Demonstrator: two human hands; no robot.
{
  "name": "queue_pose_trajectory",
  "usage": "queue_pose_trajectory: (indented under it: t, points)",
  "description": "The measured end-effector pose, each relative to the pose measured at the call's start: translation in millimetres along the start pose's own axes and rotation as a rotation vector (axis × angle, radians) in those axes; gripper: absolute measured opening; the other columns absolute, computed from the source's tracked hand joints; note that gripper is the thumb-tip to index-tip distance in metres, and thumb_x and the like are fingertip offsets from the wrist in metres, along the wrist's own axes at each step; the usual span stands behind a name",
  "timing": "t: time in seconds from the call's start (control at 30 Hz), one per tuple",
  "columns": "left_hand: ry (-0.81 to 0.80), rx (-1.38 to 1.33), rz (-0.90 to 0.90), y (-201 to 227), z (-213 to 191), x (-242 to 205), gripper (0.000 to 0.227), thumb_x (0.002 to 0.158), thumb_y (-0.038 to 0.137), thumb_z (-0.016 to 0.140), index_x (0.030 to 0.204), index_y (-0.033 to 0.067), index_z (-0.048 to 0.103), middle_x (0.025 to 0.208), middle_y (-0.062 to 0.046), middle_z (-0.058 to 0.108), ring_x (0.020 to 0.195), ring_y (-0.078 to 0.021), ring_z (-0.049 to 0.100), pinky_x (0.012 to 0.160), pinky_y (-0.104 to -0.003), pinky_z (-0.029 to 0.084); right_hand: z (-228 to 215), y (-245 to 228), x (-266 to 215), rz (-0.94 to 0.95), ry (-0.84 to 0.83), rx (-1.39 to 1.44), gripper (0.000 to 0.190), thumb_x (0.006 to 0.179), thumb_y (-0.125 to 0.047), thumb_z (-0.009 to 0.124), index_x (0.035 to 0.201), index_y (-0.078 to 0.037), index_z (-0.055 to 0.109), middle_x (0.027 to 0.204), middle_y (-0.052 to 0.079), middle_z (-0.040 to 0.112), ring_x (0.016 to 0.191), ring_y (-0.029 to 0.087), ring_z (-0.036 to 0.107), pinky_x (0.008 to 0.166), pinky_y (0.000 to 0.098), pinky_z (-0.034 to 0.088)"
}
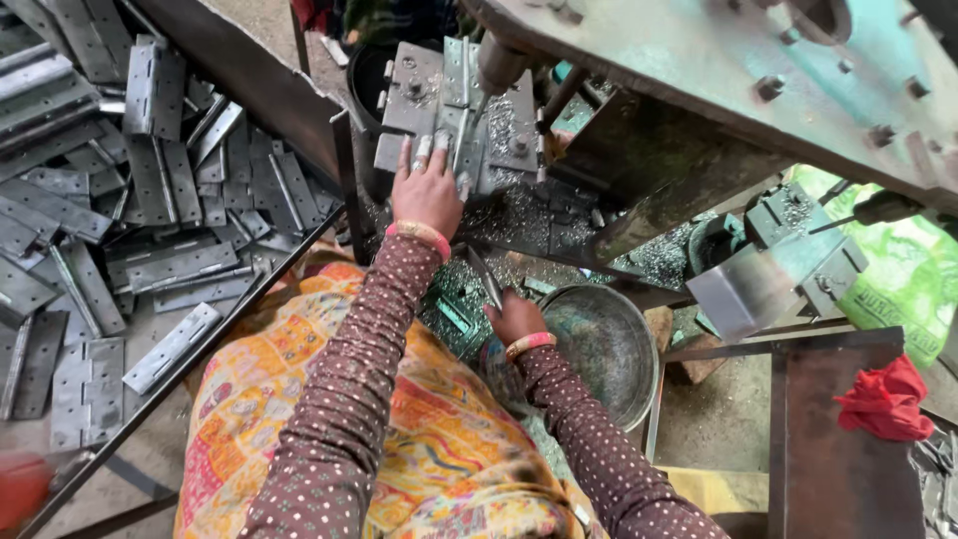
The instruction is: The person operates a metalworking machine, repeatedly picking up metal pieces from a pile and placing them into the machine's mechanism. They use a metal tool to assist in positioning the pieces and then remove the processed items, dropping them into a container below.
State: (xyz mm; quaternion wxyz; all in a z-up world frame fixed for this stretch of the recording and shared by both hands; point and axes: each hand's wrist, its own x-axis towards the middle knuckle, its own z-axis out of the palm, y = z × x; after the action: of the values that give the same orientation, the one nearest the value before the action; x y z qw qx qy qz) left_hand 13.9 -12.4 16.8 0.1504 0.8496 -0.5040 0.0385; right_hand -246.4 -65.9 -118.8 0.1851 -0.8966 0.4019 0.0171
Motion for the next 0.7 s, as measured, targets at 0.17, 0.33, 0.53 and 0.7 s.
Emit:
queue_pose_trajectory:
  t: [0.17,0.33,0.53,0.7]
  points:
    - [-0.005,0.233,0.053,6,13,-2,0.045,0.107,0.032,0.038,0.128,0.0057,0.067,0.156,-0.017,0.048,0.145,-0.0346,0.044,0.125,-0.051,0.007,-75,-30,39,0.077,-0.228,-0.155,0.056,0.087,-0.053,0.075,0.108,-0.002,0.063,0.096,0.022,0.073,0.085,0.038,0.071,0.077,0.0486,0.056]
    - [-0.122,0.144,-0.020,5,19,40,0.047,0.107,0.036,0.037,0.132,0.0062,0.065,0.156,-0.015,0.046,0.147,-0.0337,0.038,0.126,-0.051,0.003,-114,-50,54,0.103,-0.370,-0.277,0.060,0.092,-0.058,0.068,0.110,-0.001,0.064,0.095,0.019,0.074,0.081,0.032,0.074,0.078,0.0440,0.058]
    - [0.029,0.103,-0.021,1,30,44,0.048,0.103,0.033,0.039,0.134,0.0059,0.064,0.151,-0.013,0.050,0.146,-0.0294,0.040,0.124,-0.049,0.004,-20,-27,-11,0.066,0.012,-0.086,0.041,0.097,-0.044,0.064,0.112,-0.005,0.063,0.090,0.022,0.075,0.082,0.038,0.071,0.076,0.0509,0.056]
    - [-0.059,0.082,-0.012,1,15,34,0.045,0.108,0.034,0.041,0.128,0.0045,0.068,0.151,-0.016,0.051,0.139,-0.0295,0.048,0.128,-0.048,0.006,-42,-26,10,0.102,-0.205,-0.113,0.050,0.093,-0.045,0.069,0.110,0.001,0.060,0.093,0.023,0.073,0.080,0.034,0.071,0.075,0.0476,0.057]
